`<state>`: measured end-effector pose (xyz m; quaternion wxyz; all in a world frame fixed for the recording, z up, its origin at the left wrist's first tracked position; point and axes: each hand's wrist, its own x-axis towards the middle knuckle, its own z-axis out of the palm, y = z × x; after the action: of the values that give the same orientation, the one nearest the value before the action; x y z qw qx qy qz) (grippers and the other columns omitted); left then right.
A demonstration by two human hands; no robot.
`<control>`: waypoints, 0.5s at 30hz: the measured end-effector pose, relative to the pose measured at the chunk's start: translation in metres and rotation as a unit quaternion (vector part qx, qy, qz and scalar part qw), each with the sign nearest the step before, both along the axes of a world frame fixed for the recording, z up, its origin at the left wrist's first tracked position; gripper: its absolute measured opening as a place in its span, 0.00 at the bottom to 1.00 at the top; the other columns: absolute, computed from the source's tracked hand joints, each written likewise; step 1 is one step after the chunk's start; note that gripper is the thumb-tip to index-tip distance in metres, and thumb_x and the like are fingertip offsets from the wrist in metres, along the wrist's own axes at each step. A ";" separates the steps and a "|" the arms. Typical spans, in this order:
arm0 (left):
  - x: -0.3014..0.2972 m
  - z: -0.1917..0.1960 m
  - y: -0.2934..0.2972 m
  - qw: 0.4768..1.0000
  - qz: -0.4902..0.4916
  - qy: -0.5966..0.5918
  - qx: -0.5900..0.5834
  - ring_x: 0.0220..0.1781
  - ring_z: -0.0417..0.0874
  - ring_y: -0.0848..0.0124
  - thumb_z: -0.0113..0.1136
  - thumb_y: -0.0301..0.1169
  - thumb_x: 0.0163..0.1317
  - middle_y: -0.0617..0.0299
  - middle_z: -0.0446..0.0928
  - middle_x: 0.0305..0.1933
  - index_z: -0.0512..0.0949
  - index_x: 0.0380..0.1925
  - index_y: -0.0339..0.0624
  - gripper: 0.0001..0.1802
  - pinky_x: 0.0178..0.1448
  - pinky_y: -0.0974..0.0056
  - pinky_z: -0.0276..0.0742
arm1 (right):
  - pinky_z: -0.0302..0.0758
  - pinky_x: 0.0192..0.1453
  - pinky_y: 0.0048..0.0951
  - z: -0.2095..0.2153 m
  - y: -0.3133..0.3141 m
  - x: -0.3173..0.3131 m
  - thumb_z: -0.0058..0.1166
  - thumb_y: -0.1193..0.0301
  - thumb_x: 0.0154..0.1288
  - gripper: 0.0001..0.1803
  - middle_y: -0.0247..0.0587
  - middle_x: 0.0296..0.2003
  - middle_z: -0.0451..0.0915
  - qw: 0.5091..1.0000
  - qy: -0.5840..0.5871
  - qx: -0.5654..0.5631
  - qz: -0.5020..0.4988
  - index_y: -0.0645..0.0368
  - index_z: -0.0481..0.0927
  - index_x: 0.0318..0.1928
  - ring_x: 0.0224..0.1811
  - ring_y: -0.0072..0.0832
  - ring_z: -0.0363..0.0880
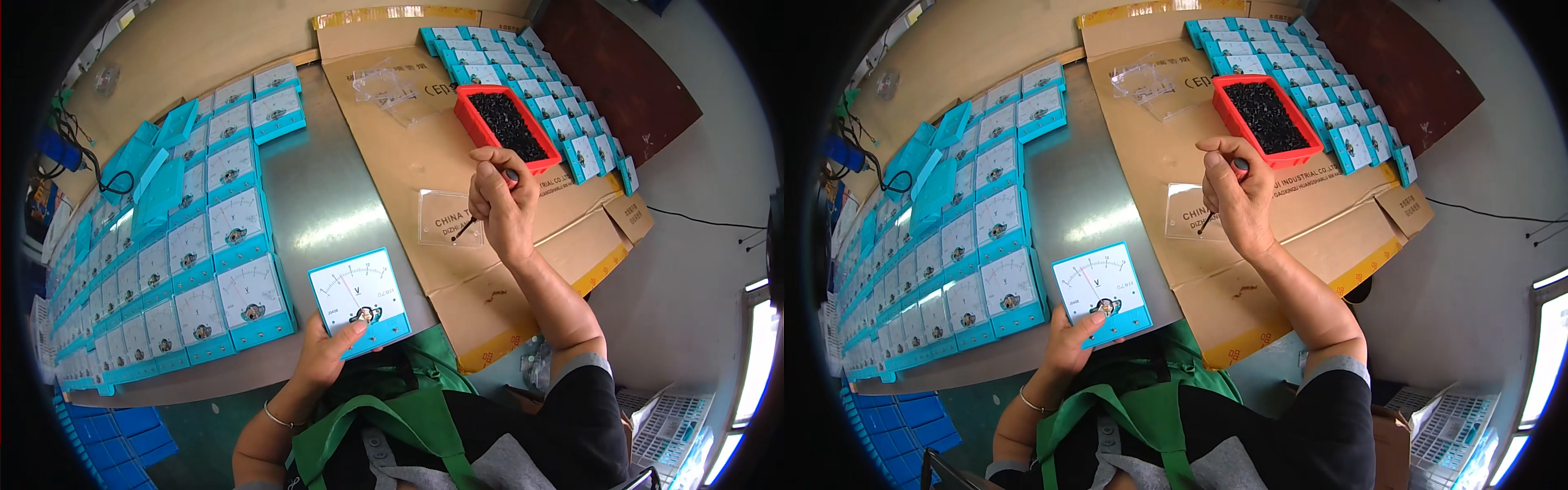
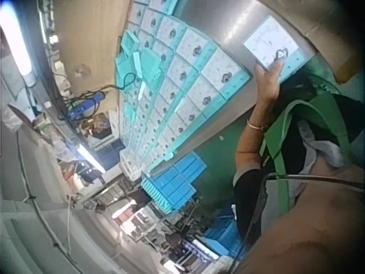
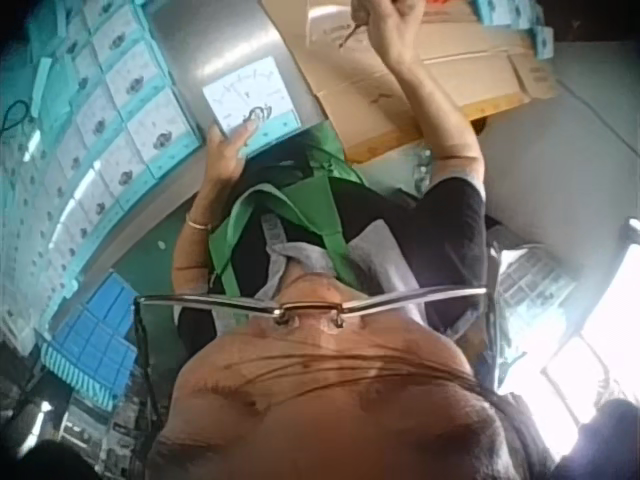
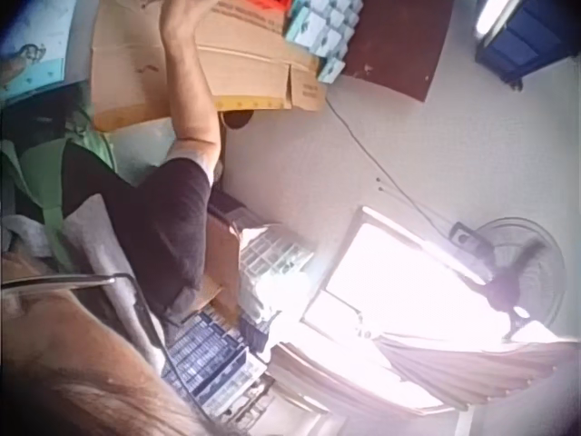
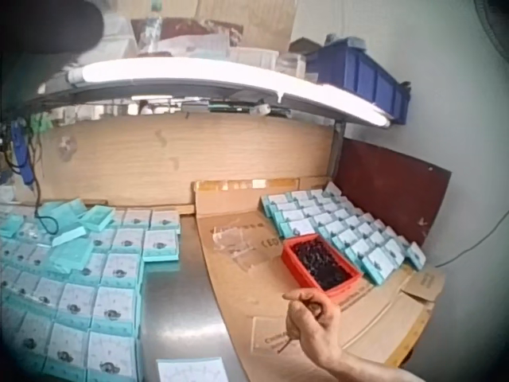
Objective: The person assembles small teal electrical devices on a factory workbench. They use a screwdriver to tighten screws on the front panel, place a clear plastic cover over the gauge, and secure the back cover. The person handles multiple units sequentially, picking them from a stack and placing them back after assembly.
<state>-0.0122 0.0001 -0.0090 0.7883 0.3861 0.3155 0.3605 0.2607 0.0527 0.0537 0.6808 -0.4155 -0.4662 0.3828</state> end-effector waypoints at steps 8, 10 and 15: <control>0.004 -0.002 -0.001 1.000 0.006 0.015 -0.002 0.41 0.83 0.61 0.58 0.27 0.59 0.50 0.77 0.45 0.67 0.54 0.30 0.23 0.39 0.57 0.83 | 0.56 0.18 0.19 -0.019 -0.002 0.001 0.44 0.74 0.71 0.07 0.27 0.18 0.62 0.999 0.001 0.010 -0.049 0.65 0.72 0.44 0.16 0.13 0.57; 0.003 -0.005 -0.001 1.000 -0.001 0.018 0.004 0.41 0.82 0.61 0.58 0.28 0.58 0.50 0.76 0.47 0.66 0.55 0.30 0.25 0.38 0.56 0.84 | 0.58 0.18 0.18 -0.020 0.000 -0.002 0.44 0.77 0.70 0.06 0.26 0.18 0.63 0.997 0.003 0.019 -0.080 0.66 0.72 0.42 0.16 0.11 0.58; 0.004 0.004 -0.002 1.000 0.000 0.019 0.013 0.40 0.82 0.63 0.60 0.29 0.59 0.51 0.77 0.45 0.69 0.51 0.31 0.22 0.42 0.57 0.82 | 0.59 0.19 0.17 -0.036 -0.001 -0.004 0.45 0.78 0.68 0.04 0.25 0.17 0.63 0.992 -0.073 0.063 -0.085 0.64 0.73 0.40 0.16 0.11 0.59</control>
<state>-0.0083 -0.0021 -0.0055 0.7770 0.4028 0.3260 0.3574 0.2567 0.0519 0.0178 0.6997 -0.4363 -0.5012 0.2622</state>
